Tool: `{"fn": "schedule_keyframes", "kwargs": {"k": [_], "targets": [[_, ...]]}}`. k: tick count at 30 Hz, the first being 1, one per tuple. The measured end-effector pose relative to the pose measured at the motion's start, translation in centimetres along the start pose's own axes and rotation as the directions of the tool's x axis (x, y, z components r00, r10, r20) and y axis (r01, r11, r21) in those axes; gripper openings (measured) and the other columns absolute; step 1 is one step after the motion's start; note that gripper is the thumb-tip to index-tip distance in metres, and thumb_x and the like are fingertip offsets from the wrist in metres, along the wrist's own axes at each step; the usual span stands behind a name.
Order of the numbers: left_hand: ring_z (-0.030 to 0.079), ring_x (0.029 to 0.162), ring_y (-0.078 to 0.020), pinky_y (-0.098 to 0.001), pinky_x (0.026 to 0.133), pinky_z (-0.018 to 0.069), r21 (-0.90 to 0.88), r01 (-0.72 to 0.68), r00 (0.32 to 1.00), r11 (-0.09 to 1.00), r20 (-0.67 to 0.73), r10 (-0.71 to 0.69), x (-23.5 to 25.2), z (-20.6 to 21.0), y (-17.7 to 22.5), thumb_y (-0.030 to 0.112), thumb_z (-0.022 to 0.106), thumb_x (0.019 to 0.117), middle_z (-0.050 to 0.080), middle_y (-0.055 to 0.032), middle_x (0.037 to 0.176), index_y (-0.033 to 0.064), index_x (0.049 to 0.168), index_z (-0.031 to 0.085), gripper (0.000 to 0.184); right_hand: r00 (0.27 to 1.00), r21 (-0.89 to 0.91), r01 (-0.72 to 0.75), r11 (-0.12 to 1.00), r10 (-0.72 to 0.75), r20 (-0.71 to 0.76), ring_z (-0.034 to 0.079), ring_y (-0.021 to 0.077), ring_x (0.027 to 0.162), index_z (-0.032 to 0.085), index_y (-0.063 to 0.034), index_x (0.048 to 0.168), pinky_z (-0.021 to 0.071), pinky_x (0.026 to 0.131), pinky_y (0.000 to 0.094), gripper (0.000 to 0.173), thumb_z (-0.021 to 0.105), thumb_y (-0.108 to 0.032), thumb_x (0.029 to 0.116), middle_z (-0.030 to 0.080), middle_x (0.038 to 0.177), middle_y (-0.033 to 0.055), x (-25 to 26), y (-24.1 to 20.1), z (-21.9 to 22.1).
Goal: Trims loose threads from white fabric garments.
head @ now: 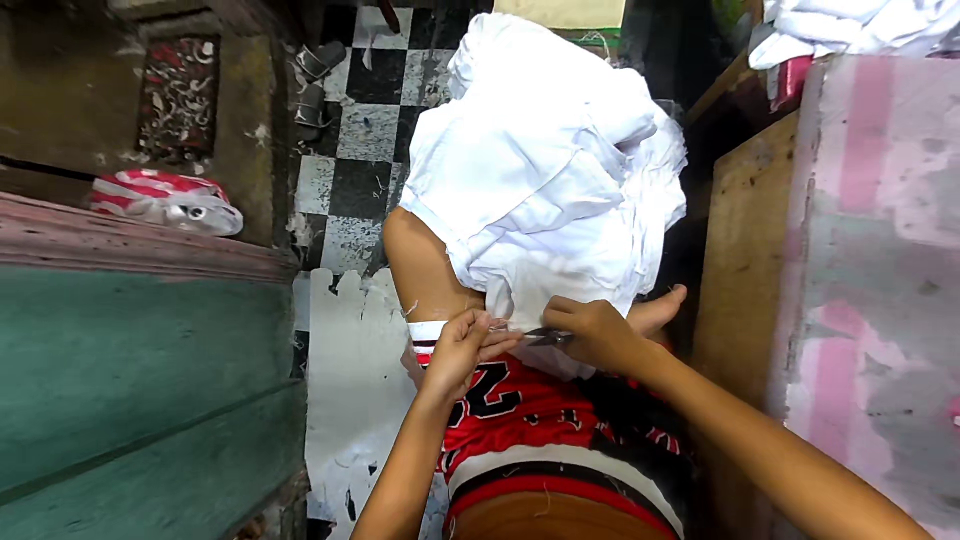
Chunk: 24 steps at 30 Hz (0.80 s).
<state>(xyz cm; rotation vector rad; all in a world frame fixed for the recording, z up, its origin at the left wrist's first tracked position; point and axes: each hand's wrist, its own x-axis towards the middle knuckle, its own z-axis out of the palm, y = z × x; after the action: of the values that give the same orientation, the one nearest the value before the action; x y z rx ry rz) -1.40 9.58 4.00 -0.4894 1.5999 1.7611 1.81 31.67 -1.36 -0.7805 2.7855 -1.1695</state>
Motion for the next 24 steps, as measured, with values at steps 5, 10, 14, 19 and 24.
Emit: {"fn": "schedule_keyframes", "kwargs": {"k": [5,10,14,19,24], "targets": [[0.077,0.084,-0.0179,-0.0327,0.081,0.0649,0.128,-0.151,0.984,0.98,-0.075,0.162,0.0,0.3,-1.1,0.002,0.042,0.1087,0.073,-0.0126,0.094,-0.0081,0.112,0.053,0.016,0.996,-0.039,-0.087,0.996,0.087,0.022,0.065,0.0256,0.063,0.071,-0.0023,0.094,0.0465,0.049,0.0429,0.046,0.058,-0.046,0.0969,0.068,0.081,0.0114,0.8,-0.5,-1.1],[0.076,0.082,-0.0144,-0.0299,0.08,0.0648,0.238,-0.235,0.966,0.942,-0.054,0.254,-0.1,0.6,-1.5,0.003,0.047,0.1074,0.073,-0.0123,0.095,-0.0096,0.113,0.056,0.017,0.998,-0.267,-0.059,0.962,0.059,-0.007,0.06,0.0252,0.051,0.07,-0.0025,0.082,0.0422,0.042,0.0402,0.037,0.063,-0.037,0.0919,0.062,0.069,0.0098,2.7,-2.4,-2.0],[0.076,0.081,-0.013,-0.028,0.079,0.0645,0.212,-0.227,0.967,0.95,-0.069,0.247,-0.2,0.6,-1.4,0.003,0.048,0.1071,0.073,-0.0105,0.093,-0.0084,0.111,0.057,0.015,0.991,-0.307,-0.09,0.947,0.115,0.062,0.062,0.0283,0.055,0.069,-0.0015,0.08,0.0428,0.045,0.0421,0.036,0.065,-0.035,0.0915,0.062,0.068,0.0113,3.3,-3.5,-1.7],[0.076,0.08,-0.013,-0.0289,0.08,0.0638,0.099,-0.189,0.976,0.977,-0.086,0.198,-0.5,0.8,-1.4,0.0,0.05,0.1055,0.073,-0.0082,0.089,-0.0071,0.109,0.058,0.012,0.983,-0.289,-0.154,0.945,0.177,0.054,0.064,0.03,0.057,0.068,-0.0004,0.079,0.0433,0.047,0.0437,0.036,0.065,-0.034,0.0925,0.063,0.067,0.0128,3.0,-3.8,-0.9],[0.075,0.08,-0.0131,-0.0289,0.081,0.0634,0.036,-0.173,0.98,0.984,-0.09,0.176,-0.6,0.9,-1.7,-0.003,0.052,0.1035,0.074,-0.0071,0.087,-0.0056,0.105,0.06,0.008,0.986,-0.329,-0.153,0.932,0.168,0.015,0.063,0.0292,0.054,0.068,-0.0011,0.076,0.0418,0.045,0.0419,0.034,0.064,-0.031,0.0928,0.062,0.063,0.0121,2.8,-3.9,-0.6]]}}
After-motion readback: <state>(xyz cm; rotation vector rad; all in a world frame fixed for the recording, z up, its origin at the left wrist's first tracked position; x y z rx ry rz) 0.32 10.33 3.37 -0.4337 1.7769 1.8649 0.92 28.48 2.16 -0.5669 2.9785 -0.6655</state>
